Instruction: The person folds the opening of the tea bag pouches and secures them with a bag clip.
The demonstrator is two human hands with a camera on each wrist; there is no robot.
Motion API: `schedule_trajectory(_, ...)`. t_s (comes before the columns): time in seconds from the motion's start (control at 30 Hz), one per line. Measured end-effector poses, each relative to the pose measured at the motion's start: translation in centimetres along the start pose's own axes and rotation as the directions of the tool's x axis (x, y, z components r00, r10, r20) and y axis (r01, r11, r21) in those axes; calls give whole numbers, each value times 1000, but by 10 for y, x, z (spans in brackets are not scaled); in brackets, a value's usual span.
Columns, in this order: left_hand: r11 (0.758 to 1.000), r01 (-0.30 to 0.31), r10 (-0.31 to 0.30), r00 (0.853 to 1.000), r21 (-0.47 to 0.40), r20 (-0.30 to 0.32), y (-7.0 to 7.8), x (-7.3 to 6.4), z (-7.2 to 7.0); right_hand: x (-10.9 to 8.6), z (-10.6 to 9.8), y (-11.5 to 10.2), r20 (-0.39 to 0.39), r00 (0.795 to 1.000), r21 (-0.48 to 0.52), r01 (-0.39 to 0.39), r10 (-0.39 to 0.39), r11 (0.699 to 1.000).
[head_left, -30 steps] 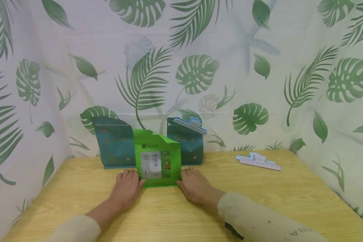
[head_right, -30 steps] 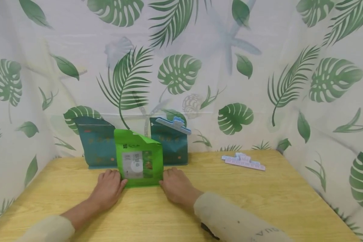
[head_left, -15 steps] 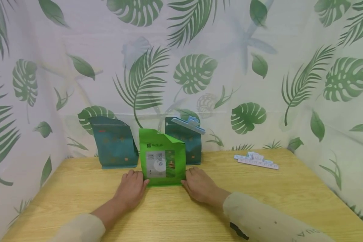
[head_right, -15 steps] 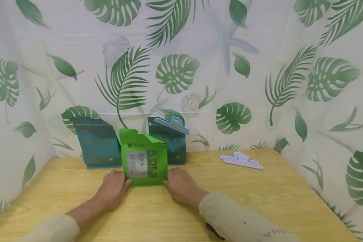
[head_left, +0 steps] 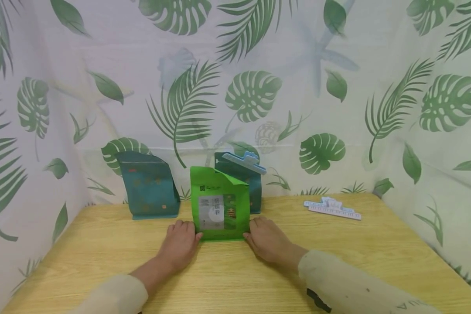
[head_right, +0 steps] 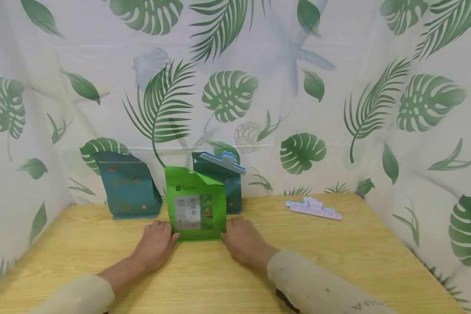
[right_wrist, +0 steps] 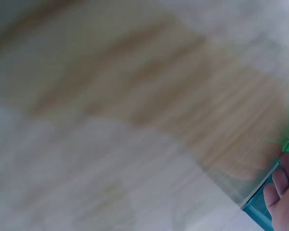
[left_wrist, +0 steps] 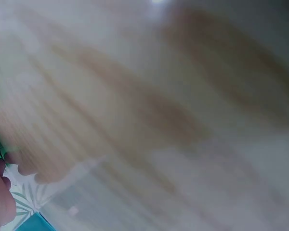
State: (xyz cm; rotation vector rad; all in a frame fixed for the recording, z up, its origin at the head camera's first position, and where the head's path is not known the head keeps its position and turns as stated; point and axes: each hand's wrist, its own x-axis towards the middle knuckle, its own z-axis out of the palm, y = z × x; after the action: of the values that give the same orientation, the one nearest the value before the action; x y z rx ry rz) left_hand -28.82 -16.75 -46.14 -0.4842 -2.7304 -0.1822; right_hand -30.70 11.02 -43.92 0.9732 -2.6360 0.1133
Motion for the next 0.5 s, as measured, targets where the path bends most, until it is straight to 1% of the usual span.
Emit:
schedule_trajectory(0.27,1000,-15,15,1000,20,-2,16,6,-2,-7,-1,12,-9,1000,-22,-13,13,1000)
schedule_trajectory(0.5,1000,-3,2,999,26,32,25,13,3,-11,0,22,-21,1000,-33,-23,23,999)
